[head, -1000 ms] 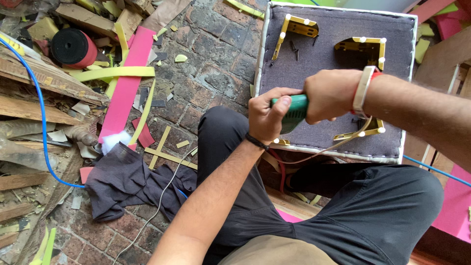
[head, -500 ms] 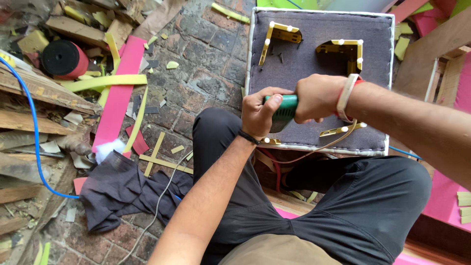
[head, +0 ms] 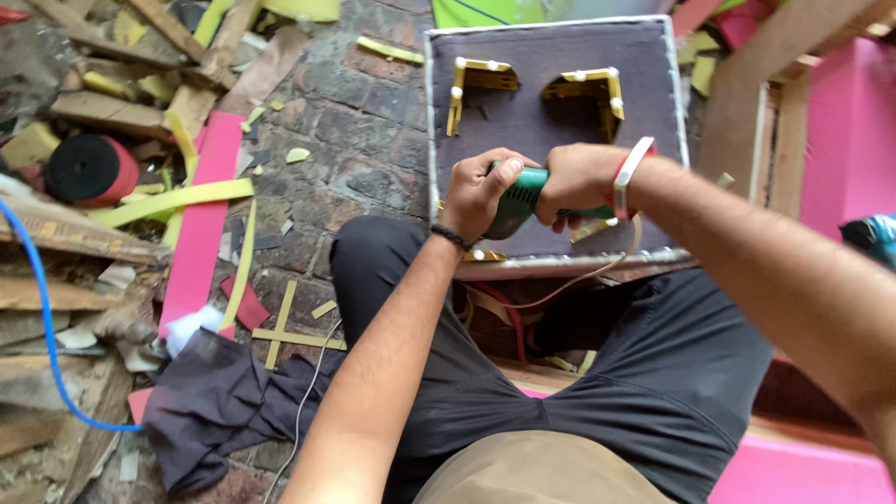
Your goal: The person uses a corded drill to attach metal legs to a square upholstered furniture piece. They position the legs, insert screws, and drive them in with the drill, working on multiple corners of the piece.
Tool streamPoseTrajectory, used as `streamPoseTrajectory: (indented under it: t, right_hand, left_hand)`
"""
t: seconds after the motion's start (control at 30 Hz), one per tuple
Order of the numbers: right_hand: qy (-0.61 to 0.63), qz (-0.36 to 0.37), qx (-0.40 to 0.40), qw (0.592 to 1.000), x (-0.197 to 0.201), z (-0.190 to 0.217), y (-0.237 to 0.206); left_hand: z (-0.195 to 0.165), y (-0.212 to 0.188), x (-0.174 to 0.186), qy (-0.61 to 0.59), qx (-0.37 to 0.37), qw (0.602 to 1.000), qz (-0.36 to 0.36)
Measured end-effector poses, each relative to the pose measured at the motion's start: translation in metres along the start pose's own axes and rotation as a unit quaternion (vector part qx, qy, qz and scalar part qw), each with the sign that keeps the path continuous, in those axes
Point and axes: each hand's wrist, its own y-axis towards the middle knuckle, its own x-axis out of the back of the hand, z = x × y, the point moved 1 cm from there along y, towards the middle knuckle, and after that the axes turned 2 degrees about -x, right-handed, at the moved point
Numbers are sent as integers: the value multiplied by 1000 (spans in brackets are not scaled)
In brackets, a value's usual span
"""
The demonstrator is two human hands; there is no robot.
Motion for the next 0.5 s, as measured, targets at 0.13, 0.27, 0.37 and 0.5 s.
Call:
streamPoseTrajectory:
  t: [0.13,0.27,0.37,0.5]
  right_hand:
    - [126,-13,-15,992,-20,-38,-9]
    - [201,-30,16,979,-28,-87,-10]
    - [303,-108,76,944,-36,-139,-14]
    - [576,-128,227,775,-76,-191,-4]
  left_hand:
    - [22,-8,-16,69,47,996,11]
    - [65,-35,5,78,41,994,-60]
    - [96,-53,27,179,125,955,-199]
    - [118,-70,30,256,294,910,-142]
